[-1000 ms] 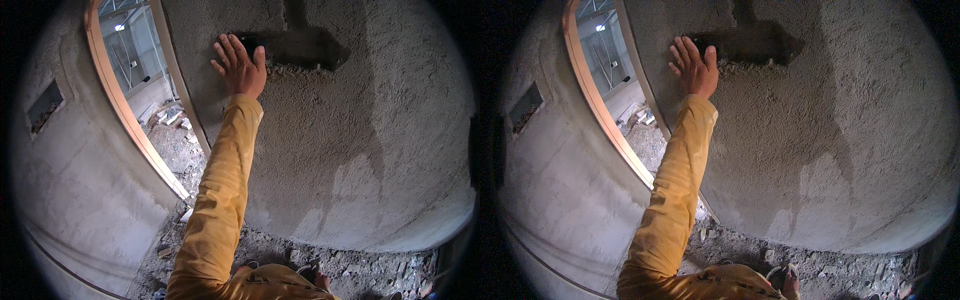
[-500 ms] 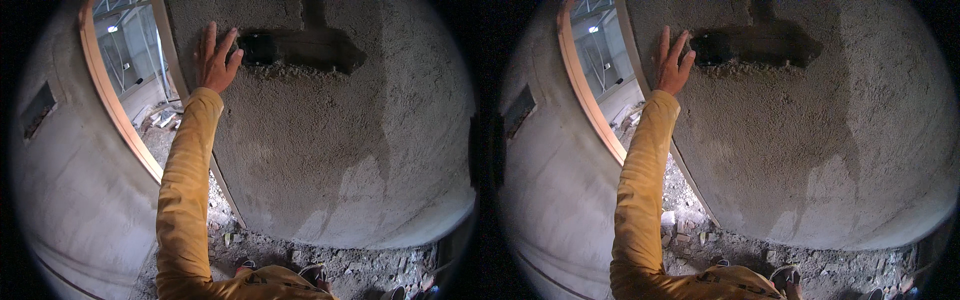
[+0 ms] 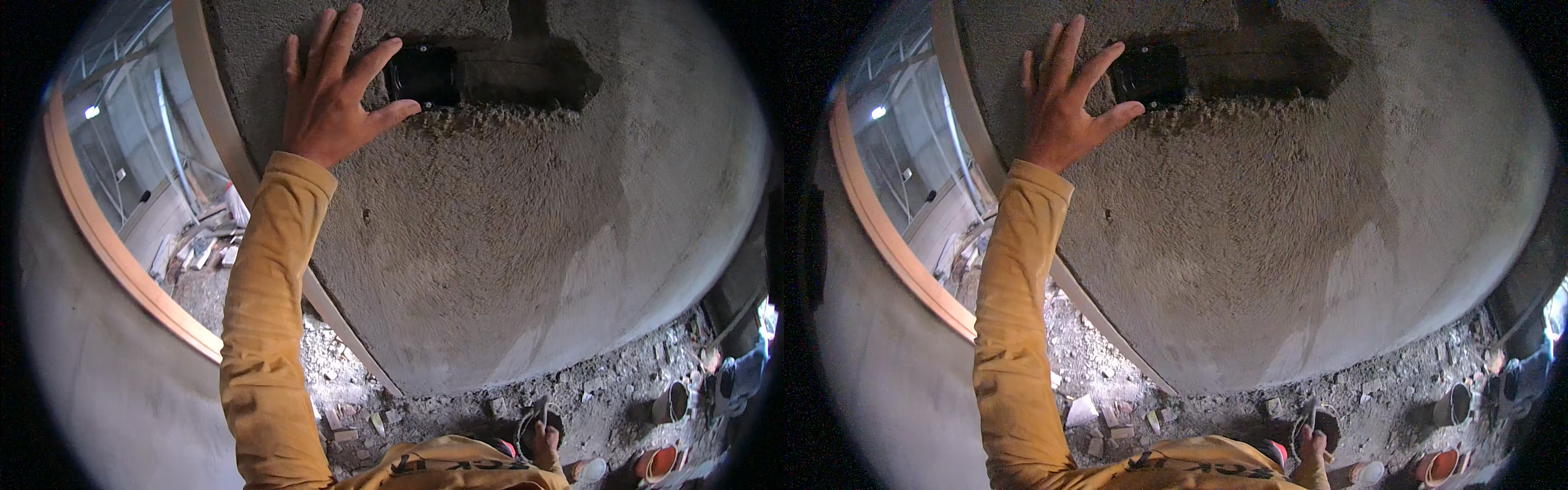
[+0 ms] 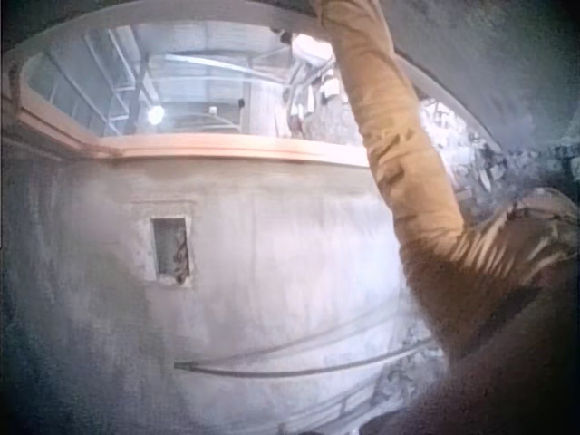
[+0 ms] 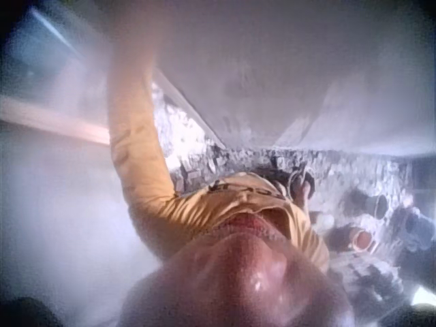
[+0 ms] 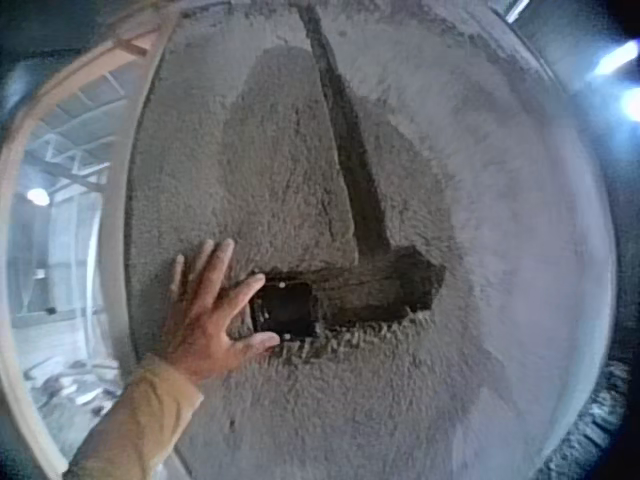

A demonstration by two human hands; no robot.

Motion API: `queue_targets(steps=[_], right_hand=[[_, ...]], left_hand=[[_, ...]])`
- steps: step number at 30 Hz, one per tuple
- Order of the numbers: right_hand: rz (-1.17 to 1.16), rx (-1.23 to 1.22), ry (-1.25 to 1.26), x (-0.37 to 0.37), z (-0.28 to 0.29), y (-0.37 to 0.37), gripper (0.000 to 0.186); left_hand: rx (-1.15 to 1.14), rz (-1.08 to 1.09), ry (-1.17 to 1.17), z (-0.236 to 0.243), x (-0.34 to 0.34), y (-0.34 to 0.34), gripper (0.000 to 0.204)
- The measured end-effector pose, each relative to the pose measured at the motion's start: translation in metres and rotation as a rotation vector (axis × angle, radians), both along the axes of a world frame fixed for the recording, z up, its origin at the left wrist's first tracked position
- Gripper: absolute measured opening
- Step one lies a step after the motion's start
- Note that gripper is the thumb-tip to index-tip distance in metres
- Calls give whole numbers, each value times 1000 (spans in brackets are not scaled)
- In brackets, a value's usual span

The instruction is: The person applies cement to a wall using a trowel, then inserts and secures a black electrical box into the wall. The person repeatedly smooths the cement around the box and adjusts its position.

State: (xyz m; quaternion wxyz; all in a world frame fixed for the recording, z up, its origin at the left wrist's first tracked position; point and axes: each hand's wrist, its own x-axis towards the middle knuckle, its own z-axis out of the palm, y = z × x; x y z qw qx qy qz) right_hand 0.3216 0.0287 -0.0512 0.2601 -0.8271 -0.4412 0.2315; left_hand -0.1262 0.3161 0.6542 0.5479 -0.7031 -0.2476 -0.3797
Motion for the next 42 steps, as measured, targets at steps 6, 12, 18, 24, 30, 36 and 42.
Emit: queue_targets(steps=[6, 12, 18, 24, 30, 36, 42], right_hand=[[-176, 587, 189, -65, 189, 71, 20], [60, 964, 226, -128, 486, 152, 15], [307, 1213, -194, -195, 672, 211, 34], [356, 1317, -339, -227, 706, 258, 45], [360, 1149, -305, -241, 702, 253, 41], [322, 1286, -425, -238, 694, 275, 34], [341, 1289, -371, -235, 694, 280, 35]], left_hand=[[25, -27, -53, 2, 4, -2, 57], [106, 5, -194, -8, 6, 19, 34], [168, 1, -371, -6, 28, 19, 25], [225, -50, -403, -6, 34, 26, 20], [233, -6, -402, -8, 31, 25, 28], [238, -23, -396, -10, 33, 28, 22], [243, -32, -369, -8, 32, 25, 25]])
